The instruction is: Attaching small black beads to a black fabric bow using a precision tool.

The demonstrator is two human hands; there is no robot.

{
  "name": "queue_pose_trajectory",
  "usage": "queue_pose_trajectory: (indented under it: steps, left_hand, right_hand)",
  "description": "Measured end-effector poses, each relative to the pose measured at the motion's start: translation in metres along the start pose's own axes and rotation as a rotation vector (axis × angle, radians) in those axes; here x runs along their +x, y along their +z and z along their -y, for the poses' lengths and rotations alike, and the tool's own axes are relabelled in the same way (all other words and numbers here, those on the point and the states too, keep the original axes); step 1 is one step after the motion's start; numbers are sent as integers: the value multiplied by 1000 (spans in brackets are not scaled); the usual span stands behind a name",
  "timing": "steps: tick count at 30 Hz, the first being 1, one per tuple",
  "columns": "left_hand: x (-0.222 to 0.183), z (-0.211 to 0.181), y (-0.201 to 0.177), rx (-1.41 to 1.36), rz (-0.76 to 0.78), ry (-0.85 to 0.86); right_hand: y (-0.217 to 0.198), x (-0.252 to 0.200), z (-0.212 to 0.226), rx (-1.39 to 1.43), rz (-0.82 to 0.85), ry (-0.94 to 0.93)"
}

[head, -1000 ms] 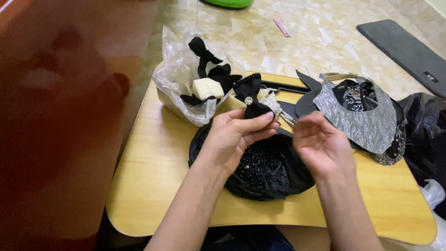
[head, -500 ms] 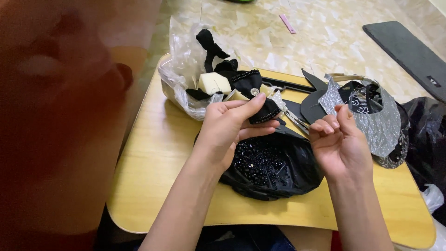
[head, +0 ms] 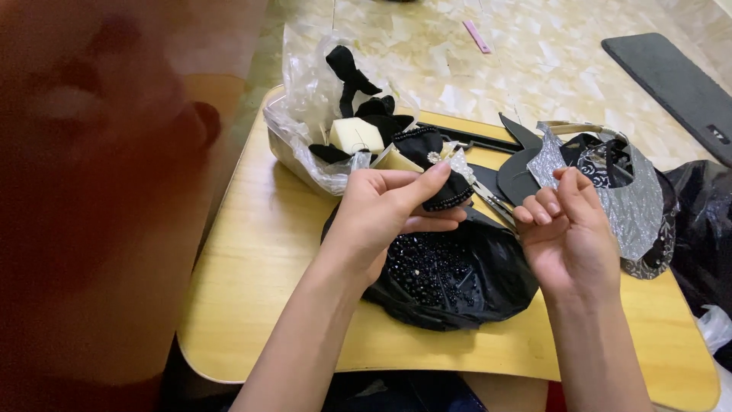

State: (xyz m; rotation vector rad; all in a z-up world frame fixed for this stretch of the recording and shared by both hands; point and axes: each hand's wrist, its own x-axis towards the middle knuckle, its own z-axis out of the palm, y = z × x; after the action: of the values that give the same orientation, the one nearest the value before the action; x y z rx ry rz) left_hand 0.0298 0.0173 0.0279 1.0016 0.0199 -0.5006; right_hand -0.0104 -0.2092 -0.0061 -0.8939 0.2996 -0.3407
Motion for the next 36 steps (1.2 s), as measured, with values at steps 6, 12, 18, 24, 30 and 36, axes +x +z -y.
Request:
queue_pose_trajectory:
  steps: [6, 12, 18, 24, 30, 36]
  left_hand:
    - [1, 5, -3, -17, 99, 17]
    - [4, 15, -5, 115, 227, -2]
    - [2, 13, -2, 173, 210, -19]
    - [-2, 10, -1, 300, 149, -61]
    - [3, 10, 4, 372, -42, -46]
    - [-1, 15, 1, 891, -34, 837]
  right_hand:
    - [8, -6, -2, -143, 85, -22]
    - [22, -14, -2, -515, 139, 160]
    - [24, -11, -4, -363, 313, 184]
    - [22, -9, 0, -550, 306, 147]
    - [16, -15, 5, -530, 214, 131]
    - [3, -9, 13, -486, 121, 209]
